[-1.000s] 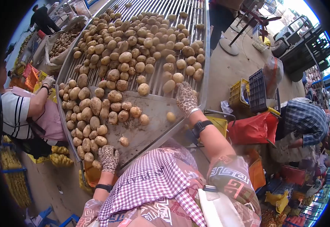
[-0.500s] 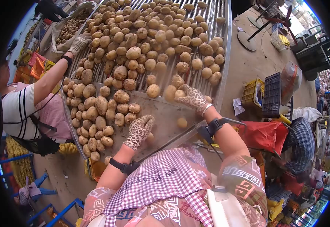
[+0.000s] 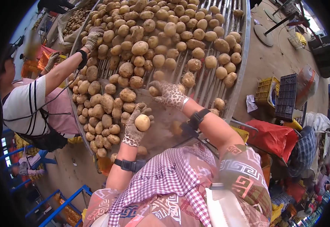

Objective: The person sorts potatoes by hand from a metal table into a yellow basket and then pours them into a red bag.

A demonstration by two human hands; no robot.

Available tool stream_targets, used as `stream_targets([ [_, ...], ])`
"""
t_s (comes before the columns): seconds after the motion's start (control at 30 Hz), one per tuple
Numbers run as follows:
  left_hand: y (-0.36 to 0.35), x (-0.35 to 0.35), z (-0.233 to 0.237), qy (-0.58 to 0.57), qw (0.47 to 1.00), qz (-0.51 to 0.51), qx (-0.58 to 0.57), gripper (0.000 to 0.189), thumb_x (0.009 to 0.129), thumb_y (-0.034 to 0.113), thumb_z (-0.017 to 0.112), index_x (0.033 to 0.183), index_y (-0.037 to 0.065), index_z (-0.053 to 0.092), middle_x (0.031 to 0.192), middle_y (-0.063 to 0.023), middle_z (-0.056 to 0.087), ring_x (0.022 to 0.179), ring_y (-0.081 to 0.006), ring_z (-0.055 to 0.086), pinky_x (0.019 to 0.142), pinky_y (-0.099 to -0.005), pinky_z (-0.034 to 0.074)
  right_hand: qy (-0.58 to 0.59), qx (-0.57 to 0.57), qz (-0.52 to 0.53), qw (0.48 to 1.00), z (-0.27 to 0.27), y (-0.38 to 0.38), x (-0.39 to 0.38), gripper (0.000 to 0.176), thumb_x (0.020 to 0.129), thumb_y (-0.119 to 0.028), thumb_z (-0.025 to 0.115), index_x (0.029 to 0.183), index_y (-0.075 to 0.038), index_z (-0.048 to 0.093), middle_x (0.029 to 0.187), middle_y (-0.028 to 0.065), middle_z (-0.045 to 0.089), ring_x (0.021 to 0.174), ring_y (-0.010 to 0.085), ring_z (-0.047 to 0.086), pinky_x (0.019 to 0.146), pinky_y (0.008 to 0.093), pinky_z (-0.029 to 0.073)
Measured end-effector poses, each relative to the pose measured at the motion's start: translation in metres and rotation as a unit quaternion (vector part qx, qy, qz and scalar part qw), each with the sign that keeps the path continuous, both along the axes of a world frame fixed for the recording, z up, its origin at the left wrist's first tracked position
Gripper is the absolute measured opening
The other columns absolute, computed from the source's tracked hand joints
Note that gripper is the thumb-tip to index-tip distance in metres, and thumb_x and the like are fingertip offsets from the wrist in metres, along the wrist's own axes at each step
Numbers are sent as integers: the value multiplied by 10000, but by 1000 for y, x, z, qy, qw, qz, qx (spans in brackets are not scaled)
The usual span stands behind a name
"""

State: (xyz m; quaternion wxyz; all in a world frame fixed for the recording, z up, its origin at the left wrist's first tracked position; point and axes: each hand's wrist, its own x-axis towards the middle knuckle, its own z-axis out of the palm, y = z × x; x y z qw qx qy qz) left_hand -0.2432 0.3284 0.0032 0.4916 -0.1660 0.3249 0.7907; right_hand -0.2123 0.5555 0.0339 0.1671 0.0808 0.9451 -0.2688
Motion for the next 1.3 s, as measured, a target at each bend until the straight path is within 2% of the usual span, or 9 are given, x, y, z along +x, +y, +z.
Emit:
stream_targets([
  [0.03,1,-2,4,22,998,-5,53,484,917,249,579,1359,144,413,1258,-156,556,922,-327,662,693,-440,594,9,-340,-98,935,-4,0,4,654,815,-282,710,1385,-137,424,1291,166,518,1157,304,556,949,430,465],
  [0.07,0,-3,8,21,998,1,51,484,917,249,579,1359,144,413,1258,-156,556,922,-327,662,693,-440,594,12,-635,-188,750,-8,-1,8,689,851,-350,708,1409,-118,378,1313,123,503,1158,265,556,975,420,460],
  [0.2,16,-1,41,51,998,-21,39,552,890,267,608,1384,136,399,1257,-151,556,965,-328,645,726,-433,586,26,-761,-169,625,-18,-8,23,667,919,-457,596,1406,-69,356,1301,89,487,1190,196,507,1028,362,421],
  [0.43,17,5,7,-6,991,-103,83,525,872,292,643,1307,49,476,1131,-136,618,885,-256,662,723,-390,586,149,-286,58,945,19,13,42,516,977,-392,491,1351,-38,453,1392,197,446,1297,328,434,1095,417,340],
  [0.7,26,8,42,22,996,-81,-41,390,931,322,596,1186,32,544,1051,-146,647,844,-231,669,674,-351,601,86,323,-107,936,-21,150,31,414,857,-109,567,1271,-101,548,1359,149,494,1278,322,453,1050,438,384],
  [1.0,36,15,76,183,973,-103,-94,380,940,219,566,1260,34,481,1145,-101,583,968,-194,628,730,-316,582,68,207,-195,956,-12,154,28,542,780,-144,680,1289,-81,504,1274,163,564,1222,318,506,1034,403,414],
  [1.13,33,17,81,257,948,-131,-136,376,925,172,562,1258,34,458,1167,-113,557,936,-213,644,685,-321,592,190,-163,-302,920,0,127,47,367,851,-182,618,1189,-46,568,1142,89,604,1026,178,591,869,324,495],
  [1.2,34,21,83,246,949,-123,-154,359,930,178,552,1245,23,478,1126,-112,582,907,-208,650,677,-309,588,156,-557,-257,774,11,101,58,380,860,-250,631,1174,-44,575,1170,56,570,1041,149,557,882,307,481],
  [1.3,37,22,71,250,933,-162,-200,329,940,197,537,1202,-1,529,1028,-110,632,840,-196,661,653,-288,576,12,-579,-181,795,25,42,75,494,884,-307,621,1290,-46,512,1285,96,530,1166,175,505,985,311,423],
])
